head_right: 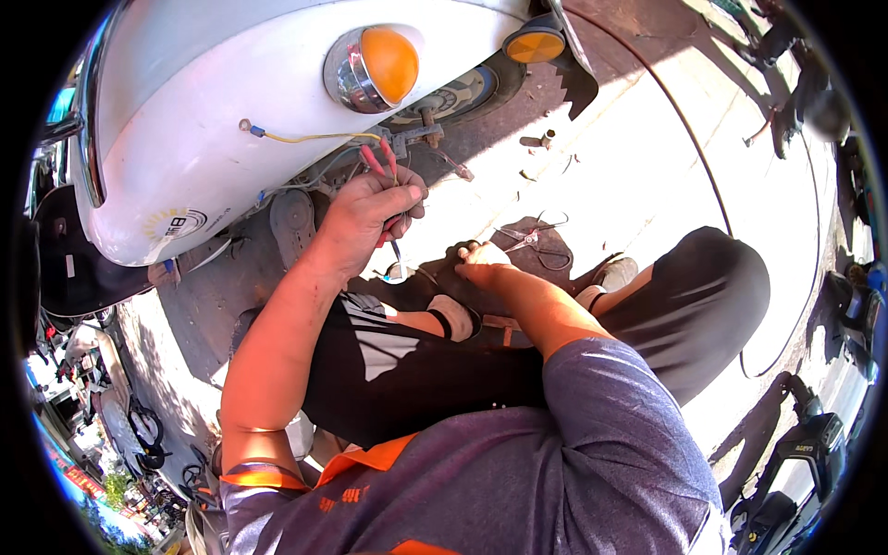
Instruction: The person strips wire insulation and twists the exposed wire ends together on the front of a white scooter by hand.
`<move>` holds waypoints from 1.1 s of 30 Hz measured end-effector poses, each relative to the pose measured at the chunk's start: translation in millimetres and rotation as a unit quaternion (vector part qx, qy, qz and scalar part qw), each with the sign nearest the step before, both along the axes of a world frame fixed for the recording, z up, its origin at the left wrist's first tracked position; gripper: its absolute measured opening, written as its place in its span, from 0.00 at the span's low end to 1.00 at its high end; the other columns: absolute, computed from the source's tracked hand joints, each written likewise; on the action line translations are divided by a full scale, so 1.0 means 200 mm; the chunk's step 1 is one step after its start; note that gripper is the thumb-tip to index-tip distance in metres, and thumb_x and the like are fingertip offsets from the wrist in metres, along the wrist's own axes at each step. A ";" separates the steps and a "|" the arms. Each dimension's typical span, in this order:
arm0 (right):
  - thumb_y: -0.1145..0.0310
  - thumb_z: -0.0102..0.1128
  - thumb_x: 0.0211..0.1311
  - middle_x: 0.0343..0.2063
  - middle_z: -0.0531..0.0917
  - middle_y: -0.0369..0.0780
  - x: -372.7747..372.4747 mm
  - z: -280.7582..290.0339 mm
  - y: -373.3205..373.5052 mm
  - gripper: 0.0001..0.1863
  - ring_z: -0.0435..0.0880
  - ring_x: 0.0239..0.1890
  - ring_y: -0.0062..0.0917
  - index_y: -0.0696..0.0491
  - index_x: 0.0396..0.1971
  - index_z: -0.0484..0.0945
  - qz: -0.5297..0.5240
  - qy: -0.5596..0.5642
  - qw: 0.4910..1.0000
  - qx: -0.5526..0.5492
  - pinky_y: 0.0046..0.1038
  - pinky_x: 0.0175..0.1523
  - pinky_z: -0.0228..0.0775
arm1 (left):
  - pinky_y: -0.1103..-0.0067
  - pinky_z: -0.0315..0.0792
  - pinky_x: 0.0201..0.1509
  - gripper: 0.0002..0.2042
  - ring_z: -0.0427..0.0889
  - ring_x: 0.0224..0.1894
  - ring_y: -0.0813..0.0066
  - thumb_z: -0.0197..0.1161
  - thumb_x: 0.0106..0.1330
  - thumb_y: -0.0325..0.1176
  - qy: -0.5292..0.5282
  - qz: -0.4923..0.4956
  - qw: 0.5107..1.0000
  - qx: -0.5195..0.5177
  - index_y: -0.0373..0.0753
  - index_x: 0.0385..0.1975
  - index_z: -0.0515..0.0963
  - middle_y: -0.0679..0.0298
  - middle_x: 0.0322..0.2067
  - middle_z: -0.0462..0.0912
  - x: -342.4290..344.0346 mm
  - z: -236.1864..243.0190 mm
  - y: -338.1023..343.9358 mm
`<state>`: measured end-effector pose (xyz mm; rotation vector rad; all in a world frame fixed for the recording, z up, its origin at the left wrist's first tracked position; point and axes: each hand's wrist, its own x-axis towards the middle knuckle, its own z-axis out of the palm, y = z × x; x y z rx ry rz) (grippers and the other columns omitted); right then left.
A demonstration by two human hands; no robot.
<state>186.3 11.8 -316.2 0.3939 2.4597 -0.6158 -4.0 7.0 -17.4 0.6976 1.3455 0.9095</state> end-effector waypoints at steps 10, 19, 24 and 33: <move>0.57 0.53 0.81 0.48 0.89 0.46 0.09 1.05 0.41 0.19 0.88 0.54 0.41 0.54 0.60 0.76 -0.131 0.049 0.983 -0.120 0.44 0.59 0.78 | 0.86 0.61 0.23 0.07 0.73 0.25 0.87 0.63 0.73 0.36 0.014 0.033 0.999 0.010 0.39 0.40 0.78 0.67 0.32 0.80 0.00 -0.08 0.03; 0.71 0.66 0.74 0.68 0.75 0.46 0.47 1.53 0.34 0.10 0.75 0.69 0.38 0.58 0.51 0.83 -0.275 0.432 0.817 -0.265 0.38 0.71 0.69 | 0.85 0.65 0.29 0.06 0.74 0.27 0.86 0.65 0.70 0.33 -0.049 0.002 0.996 0.068 0.39 0.40 0.77 0.64 0.35 0.83 0.16 0.00 0.04; 0.76 0.69 0.66 0.68 0.76 0.52 0.41 1.48 0.34 0.12 0.79 0.65 0.47 0.57 0.48 0.83 -0.209 0.481 0.848 -0.081 0.44 0.65 0.75 | 0.86 0.61 0.27 0.09 0.70 0.25 0.87 0.67 0.69 0.34 -0.032 -0.018 0.995 0.093 0.38 0.42 0.78 0.72 0.27 0.73 0.19 0.05 0.02; 0.78 0.72 0.62 0.56 0.82 0.52 0.39 1.46 0.34 0.12 0.84 0.53 0.51 0.57 0.46 0.85 -0.228 0.475 0.844 -0.101 0.43 0.57 0.79 | 0.85 0.64 0.39 0.12 0.71 0.36 0.89 0.69 0.67 0.34 0.039 -0.020 0.987 0.156 0.36 0.45 0.79 0.73 0.35 0.77 0.19 0.06 0.00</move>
